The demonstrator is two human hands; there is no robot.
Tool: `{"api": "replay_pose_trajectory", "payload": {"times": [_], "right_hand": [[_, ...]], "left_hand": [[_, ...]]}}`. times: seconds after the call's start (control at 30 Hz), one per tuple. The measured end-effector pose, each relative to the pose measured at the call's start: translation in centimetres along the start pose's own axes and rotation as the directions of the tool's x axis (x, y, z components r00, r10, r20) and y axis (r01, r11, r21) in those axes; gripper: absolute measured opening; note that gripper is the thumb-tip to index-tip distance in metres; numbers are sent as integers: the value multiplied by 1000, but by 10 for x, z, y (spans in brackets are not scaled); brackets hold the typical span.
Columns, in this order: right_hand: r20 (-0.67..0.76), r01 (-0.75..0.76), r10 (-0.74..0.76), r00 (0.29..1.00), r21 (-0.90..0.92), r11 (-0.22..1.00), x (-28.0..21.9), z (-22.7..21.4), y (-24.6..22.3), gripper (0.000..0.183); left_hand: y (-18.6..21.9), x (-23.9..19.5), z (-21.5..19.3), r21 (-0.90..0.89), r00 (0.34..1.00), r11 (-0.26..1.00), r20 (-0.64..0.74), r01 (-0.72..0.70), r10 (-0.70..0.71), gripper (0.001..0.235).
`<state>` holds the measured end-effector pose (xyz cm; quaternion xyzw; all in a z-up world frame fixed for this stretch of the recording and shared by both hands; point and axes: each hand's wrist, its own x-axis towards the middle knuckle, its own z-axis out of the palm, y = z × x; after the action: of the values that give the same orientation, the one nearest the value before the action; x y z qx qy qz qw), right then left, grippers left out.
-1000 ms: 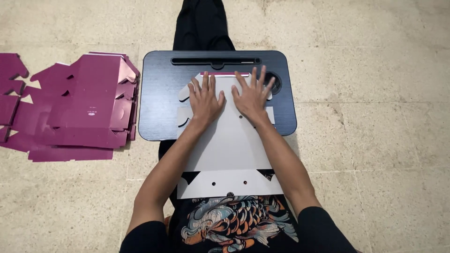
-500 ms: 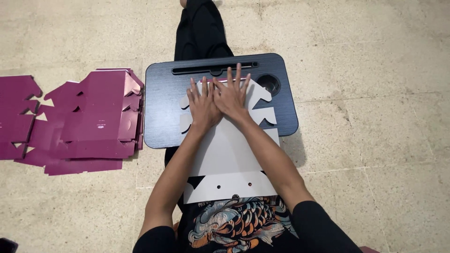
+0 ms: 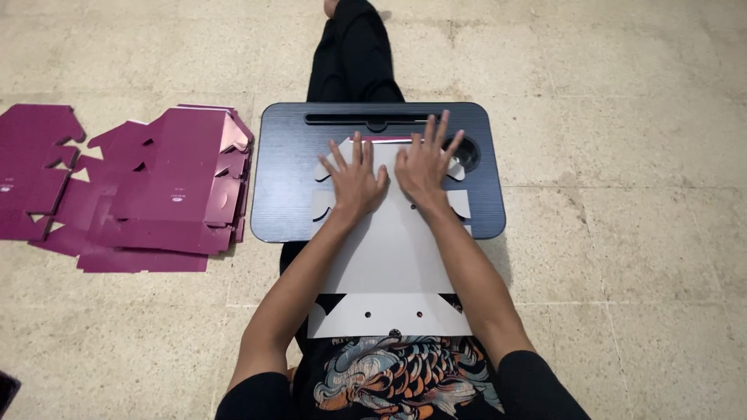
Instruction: Folding and assembling a cardboard box on a lap desk
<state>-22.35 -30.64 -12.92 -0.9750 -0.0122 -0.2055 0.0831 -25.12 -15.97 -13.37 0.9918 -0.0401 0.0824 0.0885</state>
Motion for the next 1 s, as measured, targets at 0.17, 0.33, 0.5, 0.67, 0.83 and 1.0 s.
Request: {"api": "replay_pose_trajectory", "payload": {"times": [0.17,0.33,0.5,0.67,0.83,1.0], "right_hand": [[97,127,-151,984,214,968,-3,11,-37,47],[264,-100,71,962,98,990,-9,-13,-6,54],[146,-77,69,987,55,995,-13,-11,40,41],[-99,13,-15,995,-26,1000,-2,-19,6,34],[44,198,-212,976,218,956,-2,6,-34,49],[127,49,-63,990,113,992,-4,-16,-2,41]], "left_hand": [[-2,-5,-12,76,996,995,61,-64,60,68],[-5,2,1,-56,1000,998,30,7,-5,62],[-5,2,-4,-59,999,998,35,12,-10,64],[-2,1,-6,-72,1000,997,-2,-15,15,65],[-7,-2,-10,-67,1000,998,17,-22,23,59],[-1,-2,-18,-61,997,998,71,0,5,64]]}}
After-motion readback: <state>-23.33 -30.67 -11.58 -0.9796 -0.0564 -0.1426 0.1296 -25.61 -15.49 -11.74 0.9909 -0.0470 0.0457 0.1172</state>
